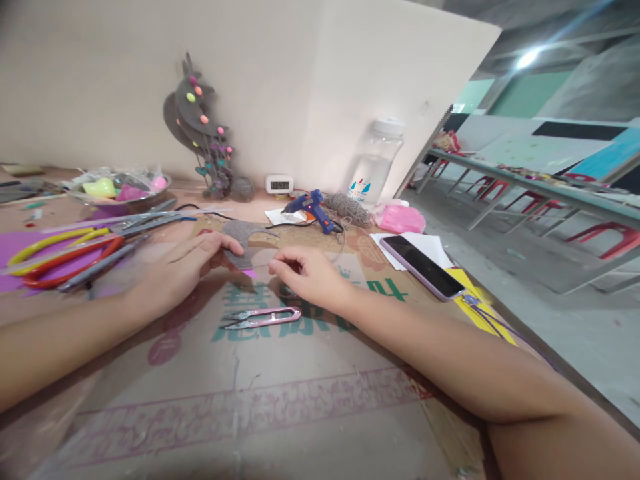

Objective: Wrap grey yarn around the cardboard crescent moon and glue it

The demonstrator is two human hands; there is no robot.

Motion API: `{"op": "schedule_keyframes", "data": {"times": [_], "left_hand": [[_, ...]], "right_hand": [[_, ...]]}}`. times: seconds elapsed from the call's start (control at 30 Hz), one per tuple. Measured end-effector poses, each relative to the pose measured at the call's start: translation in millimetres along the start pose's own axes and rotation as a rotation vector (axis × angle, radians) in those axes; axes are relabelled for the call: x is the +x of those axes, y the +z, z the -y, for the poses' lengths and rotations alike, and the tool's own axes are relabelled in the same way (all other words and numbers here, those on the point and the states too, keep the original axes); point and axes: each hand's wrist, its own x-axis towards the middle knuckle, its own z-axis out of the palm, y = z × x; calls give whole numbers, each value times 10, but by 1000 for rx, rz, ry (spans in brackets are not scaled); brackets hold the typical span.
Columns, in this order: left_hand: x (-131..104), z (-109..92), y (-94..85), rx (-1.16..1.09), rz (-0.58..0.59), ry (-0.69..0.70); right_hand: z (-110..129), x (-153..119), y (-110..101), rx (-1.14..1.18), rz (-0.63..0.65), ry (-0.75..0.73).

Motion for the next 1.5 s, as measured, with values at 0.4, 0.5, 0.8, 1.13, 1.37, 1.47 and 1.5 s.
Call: {"op": "schedule_keyframes", "data": {"times": [0.4,0.5,0.8,1.13,1.37,1.47,1.5], "left_hand": [[35,28,-19,-102,71,-22],[26,-29,10,-27,119,-56],[5,-21,30,28,163,-58],[-31,-84,17,62,128,23],[-21,-82,9,309,178,138],[-30,-39,20,346,175,156],[-33,-34,24,343,172,141]], "right_hand": [[-21,23,-9,87,-160,-2],[-3,9,-29,242,-306,34],[-233,216,-236,604,-577,44],[26,164,-102,130,-36,-7],[57,206,-34,390,197,60],[93,176,-33,519,219,88],[108,166,-28,549,229,105]]}}
